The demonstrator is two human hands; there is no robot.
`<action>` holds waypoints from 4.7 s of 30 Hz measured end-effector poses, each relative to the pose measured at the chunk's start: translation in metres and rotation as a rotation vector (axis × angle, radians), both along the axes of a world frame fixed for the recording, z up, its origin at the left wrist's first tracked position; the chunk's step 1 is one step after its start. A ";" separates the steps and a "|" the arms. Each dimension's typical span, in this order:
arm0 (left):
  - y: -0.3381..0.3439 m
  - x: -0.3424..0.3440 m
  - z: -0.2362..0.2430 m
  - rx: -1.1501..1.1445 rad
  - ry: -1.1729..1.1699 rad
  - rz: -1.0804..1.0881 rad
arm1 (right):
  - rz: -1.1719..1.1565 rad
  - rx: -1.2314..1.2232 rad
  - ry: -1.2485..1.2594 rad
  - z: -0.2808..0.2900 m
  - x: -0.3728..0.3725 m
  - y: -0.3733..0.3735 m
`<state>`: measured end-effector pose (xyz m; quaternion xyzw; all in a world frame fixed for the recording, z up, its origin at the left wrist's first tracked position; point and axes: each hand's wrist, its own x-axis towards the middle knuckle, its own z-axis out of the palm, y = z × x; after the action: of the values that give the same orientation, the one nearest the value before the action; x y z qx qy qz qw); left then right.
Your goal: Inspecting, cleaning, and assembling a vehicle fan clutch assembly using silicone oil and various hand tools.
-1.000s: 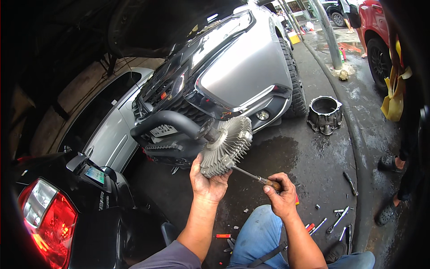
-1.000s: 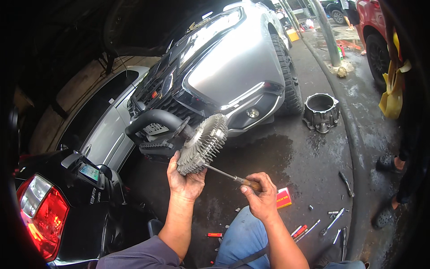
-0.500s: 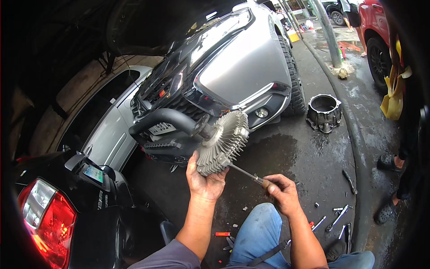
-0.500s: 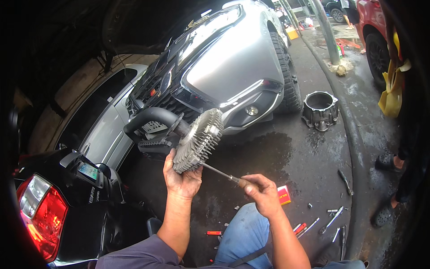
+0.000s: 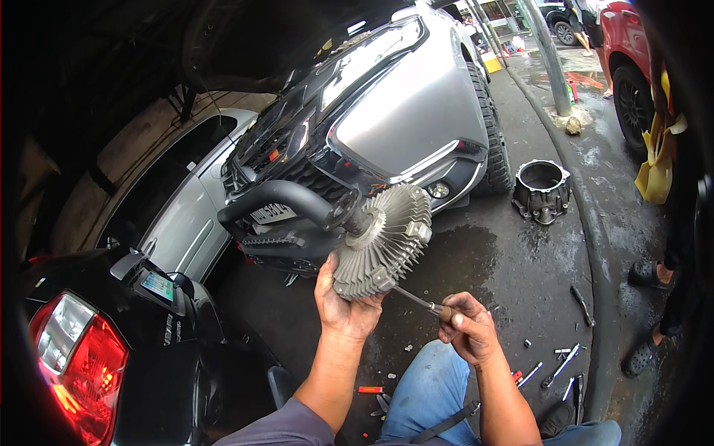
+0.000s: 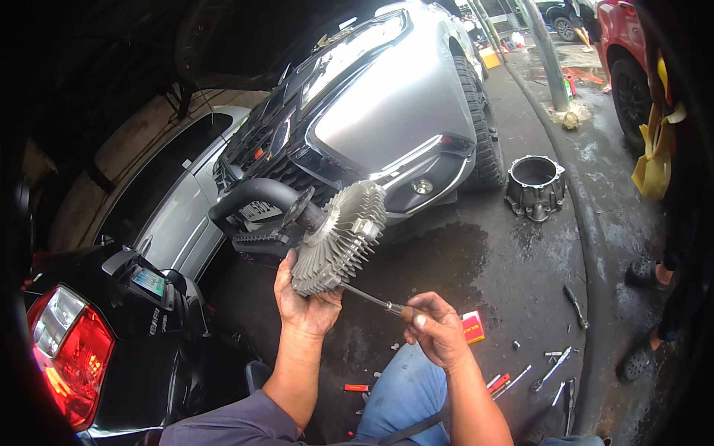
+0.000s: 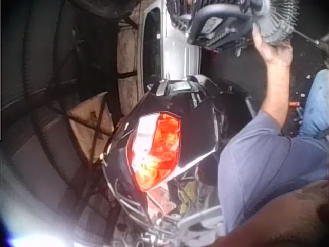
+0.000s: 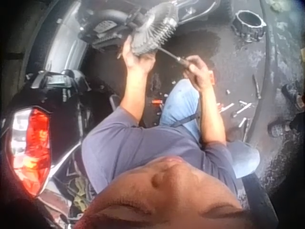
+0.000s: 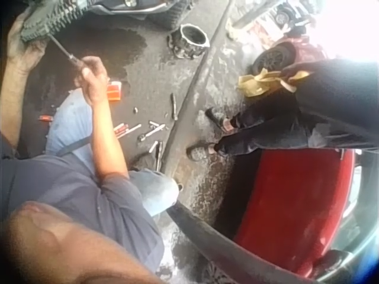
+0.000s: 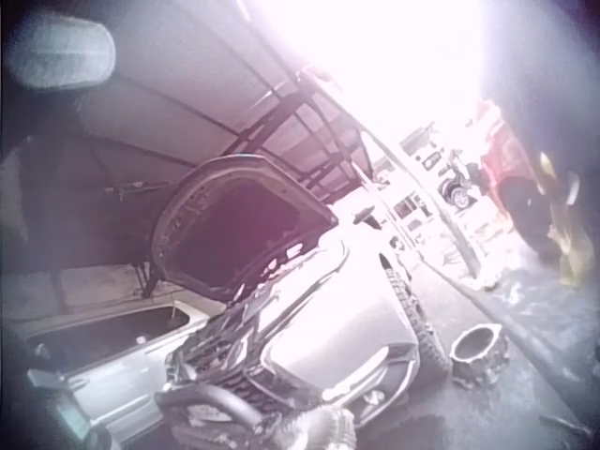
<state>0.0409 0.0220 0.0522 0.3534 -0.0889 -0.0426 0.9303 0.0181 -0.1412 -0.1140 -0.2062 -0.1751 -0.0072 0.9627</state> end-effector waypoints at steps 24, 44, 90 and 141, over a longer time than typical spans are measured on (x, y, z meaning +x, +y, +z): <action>-0.002 -0.004 0.001 -0.040 -0.023 -0.028 | 0.171 0.050 -0.017 0.013 -0.009 0.002; 0.000 -0.002 -0.005 -0.002 -0.049 -0.048 | 0.141 -0.172 -0.099 0.007 -0.008 0.003; -0.021 -0.005 -0.001 0.042 0.030 0.074 | -0.820 -1.025 -0.250 0.025 -0.015 -0.005; 0.010 -0.029 -0.030 -0.256 -0.143 -0.848 | -1.158 -0.975 -0.098 0.081 -0.013 -0.065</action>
<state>0.0123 0.0322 0.0224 0.1696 -0.2944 -0.3844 0.8584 0.0055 -0.2063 -0.0331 -0.6668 -0.0648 -0.4425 0.5961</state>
